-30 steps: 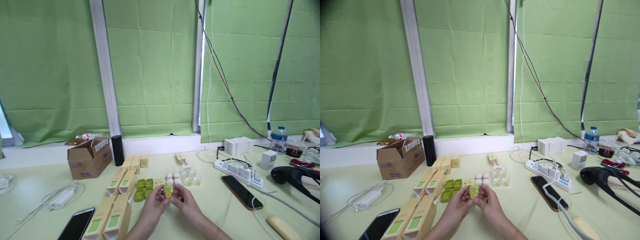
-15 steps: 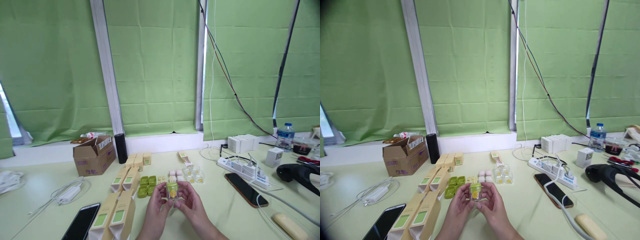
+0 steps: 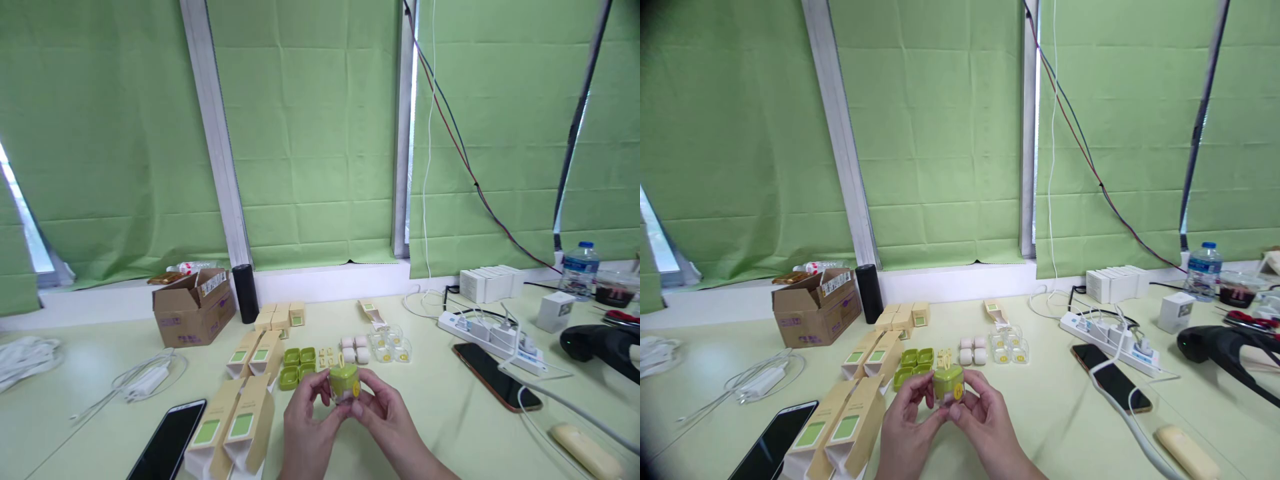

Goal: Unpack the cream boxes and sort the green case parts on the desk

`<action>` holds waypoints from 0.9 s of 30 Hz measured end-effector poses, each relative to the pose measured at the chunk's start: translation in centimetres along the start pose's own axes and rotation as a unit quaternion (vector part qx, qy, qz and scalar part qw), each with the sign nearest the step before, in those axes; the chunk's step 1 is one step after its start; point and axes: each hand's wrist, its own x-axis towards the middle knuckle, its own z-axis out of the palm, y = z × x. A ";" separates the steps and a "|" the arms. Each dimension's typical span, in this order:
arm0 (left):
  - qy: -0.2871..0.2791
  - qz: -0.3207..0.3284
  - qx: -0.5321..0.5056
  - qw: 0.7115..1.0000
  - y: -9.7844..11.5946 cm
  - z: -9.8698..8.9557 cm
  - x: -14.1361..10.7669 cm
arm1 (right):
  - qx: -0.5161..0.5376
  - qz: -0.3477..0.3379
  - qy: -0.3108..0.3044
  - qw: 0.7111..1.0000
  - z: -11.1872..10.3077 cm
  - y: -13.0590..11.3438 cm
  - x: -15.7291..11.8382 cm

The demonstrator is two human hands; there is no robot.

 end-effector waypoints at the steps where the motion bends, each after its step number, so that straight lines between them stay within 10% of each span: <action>1: -0.006 0.019 0.015 1.000 0.1 0.0 0.0 | 0.000 0.014 -0.004 1.000 -0.1 -0.1 0.0; 8: -0.065 0.066 0.054 0.994 0.8 -0.2 0.1 | 0.078 0.027 0.034 0.996 -0.7 -0.5 0.1; 19: -0.088 -0.050 0.024 0.995 -0.2 0.4 -0.7 | 0.143 0.091 0.011 0.986 -1.5 0.6 0.2; 27: -0.073 0.127 0.150 0.978 -0.1 -0.4 -0.7 | 0.111 0.098 -0.022 0.989 -0.4 0.3 -0.2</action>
